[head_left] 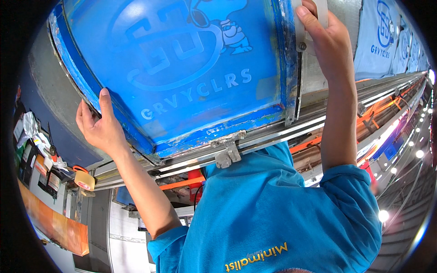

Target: The person repeatedly places light blue t-shirts onto a conveyor belt, aligning them for a printing process. They then pick up a large screen printing frame, wipe it with a dark cloth, and mount it onto the conveyor mechanism, securing it with a tool.

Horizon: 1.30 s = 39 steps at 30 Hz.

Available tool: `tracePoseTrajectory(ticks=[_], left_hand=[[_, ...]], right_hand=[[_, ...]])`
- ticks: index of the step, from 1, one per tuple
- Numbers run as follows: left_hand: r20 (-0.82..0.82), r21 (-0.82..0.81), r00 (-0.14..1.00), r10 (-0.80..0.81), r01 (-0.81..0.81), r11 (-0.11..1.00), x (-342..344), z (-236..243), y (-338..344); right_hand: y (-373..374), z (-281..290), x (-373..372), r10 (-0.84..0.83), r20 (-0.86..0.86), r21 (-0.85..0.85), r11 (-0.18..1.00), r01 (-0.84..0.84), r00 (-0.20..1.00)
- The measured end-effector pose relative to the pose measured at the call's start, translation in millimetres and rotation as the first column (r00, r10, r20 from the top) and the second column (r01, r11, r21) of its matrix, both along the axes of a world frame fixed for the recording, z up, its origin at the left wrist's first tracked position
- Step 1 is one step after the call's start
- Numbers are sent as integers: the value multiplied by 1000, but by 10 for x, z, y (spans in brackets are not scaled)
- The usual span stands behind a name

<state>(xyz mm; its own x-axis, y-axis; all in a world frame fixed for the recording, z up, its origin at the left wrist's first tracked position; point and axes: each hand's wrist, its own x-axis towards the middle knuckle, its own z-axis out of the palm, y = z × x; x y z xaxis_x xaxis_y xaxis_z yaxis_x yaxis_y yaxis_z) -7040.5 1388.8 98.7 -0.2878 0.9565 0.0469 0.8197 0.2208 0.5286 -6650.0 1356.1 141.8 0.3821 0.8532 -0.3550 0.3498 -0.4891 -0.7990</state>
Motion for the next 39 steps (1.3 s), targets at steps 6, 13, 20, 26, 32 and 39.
tracePoseTrajectory(ticks=[6,13,20,26,32,39], left_hand=[[-2,14,999,-34,34,999,-33,4,1],[-322,165,908,-266,331,929,484,257,-6],[5,-228,621,-784,764,603,1574,237,-516],[-58,-324,619,-784,731,601,1701,23,-607],[-76,-347,604,-793,730,589,1699,29,-590],[-61,-358,603,-795,731,581,1690,30,-587]], right_hand=[[-22,-41,-26,-8,32,24,1000,8,999],[-58,-144,28,-43,37,30,999,42,998],[-79,-256,45,-30,-134,110,993,45,990],[-96,-289,64,-28,-131,120,992,44,991],[-46,-198,25,-22,-56,48,999,25,998],[-66,-227,-4,-50,187,75,997,36,981]])
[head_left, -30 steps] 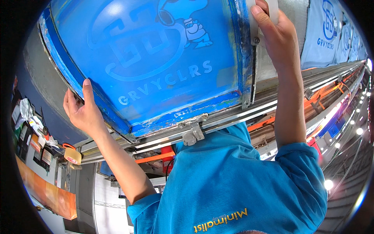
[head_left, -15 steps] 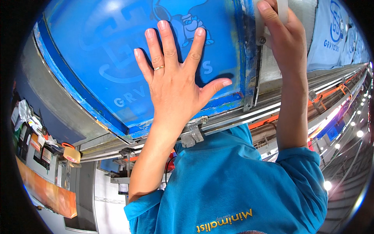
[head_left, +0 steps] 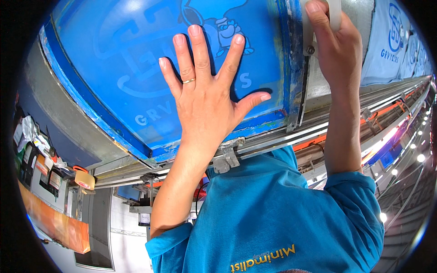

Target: The person repeatedly places light blue t-shirts onto a conveyor belt, aligning them for a printing process. They then pick up a large screen printing frame, wipe it with a dark cloth, and mount it onto the conveyor mechanism, securing it with a tool.

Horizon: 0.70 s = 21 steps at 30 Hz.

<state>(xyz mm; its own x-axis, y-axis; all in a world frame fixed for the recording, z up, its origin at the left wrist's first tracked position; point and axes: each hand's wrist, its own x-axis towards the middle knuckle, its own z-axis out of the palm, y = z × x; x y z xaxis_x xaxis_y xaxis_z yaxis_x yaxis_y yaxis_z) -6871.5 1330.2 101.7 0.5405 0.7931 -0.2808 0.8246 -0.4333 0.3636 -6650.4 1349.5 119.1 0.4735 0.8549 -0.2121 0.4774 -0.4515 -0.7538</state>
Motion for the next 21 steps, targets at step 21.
tracePoseTrajectory(ticks=[21], left_hand=[[-5,15,1000,-7,7,1000,18,7,3]], right_hand=[[-16,17,27,-3,-66,-3,1000,3,998]])
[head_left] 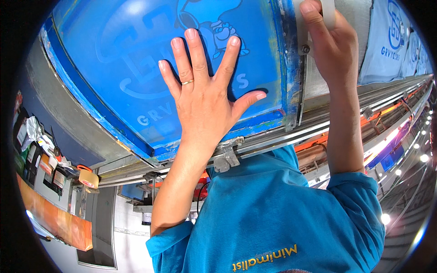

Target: The person repeatedly places light blue t-shirts onto a conveyor belt, aligning them for a printing process. They then pick up a large screen printing frame, wipe it with a dark cloth, and mount it onto the conveyor mechanism, securing it with a tool.

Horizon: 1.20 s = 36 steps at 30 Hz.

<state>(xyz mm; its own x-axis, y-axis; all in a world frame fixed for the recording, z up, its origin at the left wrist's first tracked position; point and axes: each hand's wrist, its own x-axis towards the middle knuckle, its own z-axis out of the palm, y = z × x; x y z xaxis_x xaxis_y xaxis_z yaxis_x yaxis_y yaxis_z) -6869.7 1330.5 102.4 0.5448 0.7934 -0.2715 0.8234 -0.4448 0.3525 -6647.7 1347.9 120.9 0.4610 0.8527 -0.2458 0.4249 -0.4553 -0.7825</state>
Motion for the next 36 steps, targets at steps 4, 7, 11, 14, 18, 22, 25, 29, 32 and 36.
tracePoseTrajectory(ticks=[4,7,11,14,18,22,25,29,32,36], left_hand=[[-5,3,1000,-3,3,1000,-3,-4,-5],[-8,7,1000,-9,9,1000,-7,-10,-3],[-3,6,1000,-9,9,1000,-5,-12,-5],[-1,5,1000,-7,7,1000,-6,-13,-10],[3,5,1000,-3,3,1000,-4,-18,-13],[5,0,1000,-2,2,1000,-3,-17,-10],[2,-1,1000,-1,1,1000,-2,-8,-9],[-6,-7,1000,-2,2,1000,-14,19,-19],[-14,-2,1000,-4,4,1000,-11,20,-19],[17,15,1000,19,-19,1000,-5,-24,-22]], right_hand=[[-6,-11,37,41,-29,19,999,-40,999],[-8,-1,53,56,-51,20,998,-56,997],[-11,0,56,60,-87,26,998,-58,994],[-9,11,71,80,-79,10,997,-80,994],[20,64,40,105,-90,22,994,-104,990],[39,121,-2,94,-79,1,996,-95,992],[16,51,6,82,-80,30,996,-80,993],[13,86,-32,108,-102,65,993,-102,989],[23,85,-20,139,-102,70,989,-132,985],[13,0,-69,113,-127,149,984,-93,985]])
